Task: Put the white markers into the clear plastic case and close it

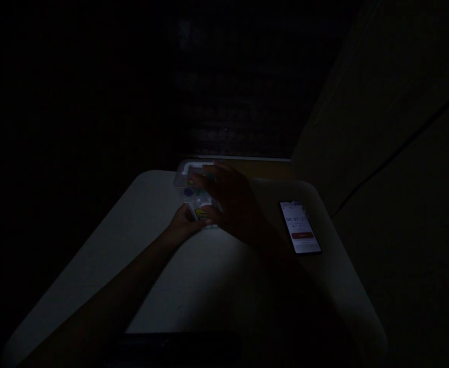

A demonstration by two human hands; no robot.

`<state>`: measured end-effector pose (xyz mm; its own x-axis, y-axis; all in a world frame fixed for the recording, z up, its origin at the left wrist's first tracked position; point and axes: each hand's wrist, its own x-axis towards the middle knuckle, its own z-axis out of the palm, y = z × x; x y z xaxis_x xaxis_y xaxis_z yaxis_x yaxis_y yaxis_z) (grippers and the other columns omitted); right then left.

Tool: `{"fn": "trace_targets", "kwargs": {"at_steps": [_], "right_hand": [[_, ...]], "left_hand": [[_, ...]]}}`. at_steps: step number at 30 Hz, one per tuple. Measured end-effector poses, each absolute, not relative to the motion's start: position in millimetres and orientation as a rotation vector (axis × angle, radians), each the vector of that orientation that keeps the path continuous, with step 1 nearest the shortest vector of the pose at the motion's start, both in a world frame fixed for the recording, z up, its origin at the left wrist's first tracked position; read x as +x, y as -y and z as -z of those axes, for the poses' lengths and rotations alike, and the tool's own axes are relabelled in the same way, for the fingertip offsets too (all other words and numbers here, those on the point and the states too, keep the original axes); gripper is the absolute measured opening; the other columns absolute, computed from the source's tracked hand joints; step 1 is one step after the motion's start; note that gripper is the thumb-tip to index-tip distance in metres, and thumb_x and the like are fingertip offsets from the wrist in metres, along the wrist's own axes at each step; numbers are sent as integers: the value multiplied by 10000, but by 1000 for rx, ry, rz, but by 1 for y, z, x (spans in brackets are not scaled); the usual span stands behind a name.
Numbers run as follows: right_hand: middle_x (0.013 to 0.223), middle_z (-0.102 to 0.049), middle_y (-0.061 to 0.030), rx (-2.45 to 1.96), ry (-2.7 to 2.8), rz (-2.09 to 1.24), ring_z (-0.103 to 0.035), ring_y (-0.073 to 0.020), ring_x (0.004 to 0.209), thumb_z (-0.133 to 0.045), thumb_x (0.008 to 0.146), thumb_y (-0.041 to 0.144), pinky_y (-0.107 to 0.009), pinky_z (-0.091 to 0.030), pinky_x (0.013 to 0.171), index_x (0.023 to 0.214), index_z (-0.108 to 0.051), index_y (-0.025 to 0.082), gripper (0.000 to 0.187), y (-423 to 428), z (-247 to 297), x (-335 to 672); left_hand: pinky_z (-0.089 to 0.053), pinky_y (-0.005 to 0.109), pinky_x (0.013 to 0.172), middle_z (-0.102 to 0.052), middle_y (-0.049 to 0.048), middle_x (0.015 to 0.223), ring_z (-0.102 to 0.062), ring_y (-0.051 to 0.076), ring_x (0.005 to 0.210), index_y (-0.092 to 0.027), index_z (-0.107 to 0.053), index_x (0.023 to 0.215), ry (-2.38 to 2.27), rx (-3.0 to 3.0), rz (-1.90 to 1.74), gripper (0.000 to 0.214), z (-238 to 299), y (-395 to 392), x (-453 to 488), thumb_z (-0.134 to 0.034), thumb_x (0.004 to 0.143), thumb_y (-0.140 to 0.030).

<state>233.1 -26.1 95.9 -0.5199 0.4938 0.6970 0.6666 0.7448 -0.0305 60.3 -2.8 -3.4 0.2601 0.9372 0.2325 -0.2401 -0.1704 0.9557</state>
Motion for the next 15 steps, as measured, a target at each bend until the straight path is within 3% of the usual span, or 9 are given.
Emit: {"fn": "trace_targets", "kwargs": {"at_steps": [8, 12, 15], "right_hand": [[1321, -563, -44, -940, 2239, 279, -452, -220, 1293, -421, 942, 321, -434, -393, 1085, 1309, -524, 287, 383, 30, -101, 233], [1358, -507, -92, -915, 2291, 319, -415, -270, 1307, -584, 846, 412, -469, -387, 1080, 1346, -466, 240, 542, 32, -101, 231], [1365, -457, -114, -1010, 2261, 364, -406, -286, 1293, -683, 760, 313, -468, -414, 1051, 1337, -449, 230, 628, 34, -98, 229]], "left_hand": [[-563, 365, 777, -702, 80, 943, -674, 238, 849, -150, -572, 939, -753, 1295, -1199, 546, 5, 1, 59, -874, 508, -296], [-557, 367, 791, -704, 67, 922, -670, 224, 843, -149, -583, 922, -764, 1321, -1212, 493, 5, 2, 58, -854, 550, -325], [-550, 371, 794, -699, 63, 911, -667, 227, 852, -145, -596, 943, -766, 1367, -1220, 487, 5, 2, 58, -832, 581, -368]]}}
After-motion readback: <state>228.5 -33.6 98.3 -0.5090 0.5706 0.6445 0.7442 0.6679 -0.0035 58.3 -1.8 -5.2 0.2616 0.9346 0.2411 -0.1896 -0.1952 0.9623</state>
